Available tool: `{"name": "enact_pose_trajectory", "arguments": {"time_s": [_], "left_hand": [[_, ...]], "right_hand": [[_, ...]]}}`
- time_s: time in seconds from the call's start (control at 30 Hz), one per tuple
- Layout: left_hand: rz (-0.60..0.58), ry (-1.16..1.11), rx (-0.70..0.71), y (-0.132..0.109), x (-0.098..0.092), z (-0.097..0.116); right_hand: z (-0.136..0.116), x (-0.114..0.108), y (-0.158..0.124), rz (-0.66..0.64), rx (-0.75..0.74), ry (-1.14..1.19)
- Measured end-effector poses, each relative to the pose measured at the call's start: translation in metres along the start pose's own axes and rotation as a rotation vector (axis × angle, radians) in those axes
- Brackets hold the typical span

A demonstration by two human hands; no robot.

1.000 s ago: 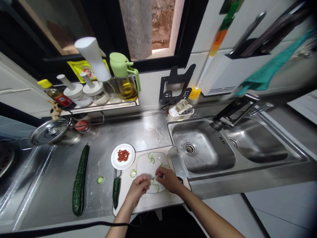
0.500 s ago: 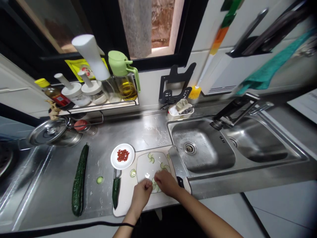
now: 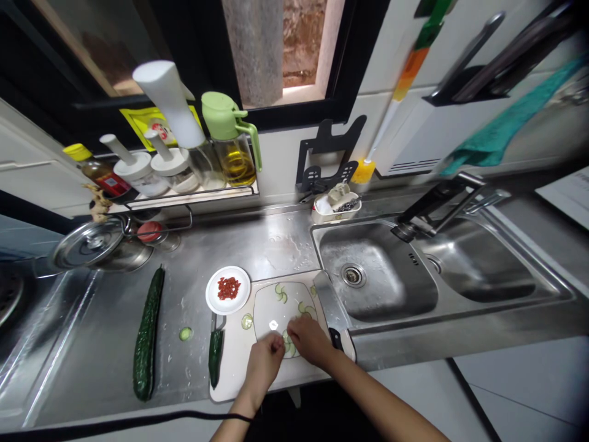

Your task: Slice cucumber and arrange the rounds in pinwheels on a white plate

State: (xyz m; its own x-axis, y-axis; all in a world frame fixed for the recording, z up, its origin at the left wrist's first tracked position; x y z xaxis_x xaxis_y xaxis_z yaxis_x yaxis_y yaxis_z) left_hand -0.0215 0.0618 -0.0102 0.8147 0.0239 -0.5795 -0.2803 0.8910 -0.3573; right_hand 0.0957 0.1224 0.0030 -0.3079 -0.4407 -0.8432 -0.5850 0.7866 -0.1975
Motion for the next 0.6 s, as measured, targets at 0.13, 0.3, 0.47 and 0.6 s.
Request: {"name": "enact_pose_trajectory", "arguments": {"time_s": [0.13,0.3,0.47,0.6], "left_hand": [[0.001,0.014,0.007,-0.0008,-0.0005,0.0005],[-0.002,0.064,0.031,-0.0014,0.0031,0.0000],[0.015,0.112,0.073,-0.0028,0.0036,0.0039],[0.051,0.129,0.122,-0.0045,0.0009,0.0073]], "right_hand": [[-0.0001,0.0020,0.0002,0.002,-0.015,-0.015],[-0.0007,0.0037,0.0003,0.008,-0.026,-0.040],[0.0006,0.0072,-0.0011,0.016,-0.030,-0.062],[0.0031,0.0098,-0.0022,0.027,-0.037,-0.079]]}}
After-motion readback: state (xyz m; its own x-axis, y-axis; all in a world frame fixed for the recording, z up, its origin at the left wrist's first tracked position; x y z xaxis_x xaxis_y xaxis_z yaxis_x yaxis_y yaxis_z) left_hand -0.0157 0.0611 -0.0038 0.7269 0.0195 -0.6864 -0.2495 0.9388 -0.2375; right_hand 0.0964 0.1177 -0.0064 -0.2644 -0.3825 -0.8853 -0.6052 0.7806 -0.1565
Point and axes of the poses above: each hand's wrist, its own y-axis towards the middle knuckle, its own x-axis out of the palm, z = x × y, the point moved 6 cm from there along y, towards the middle knuckle, and after that the axes turned 11 degrees about z, right-handed, at the moved point
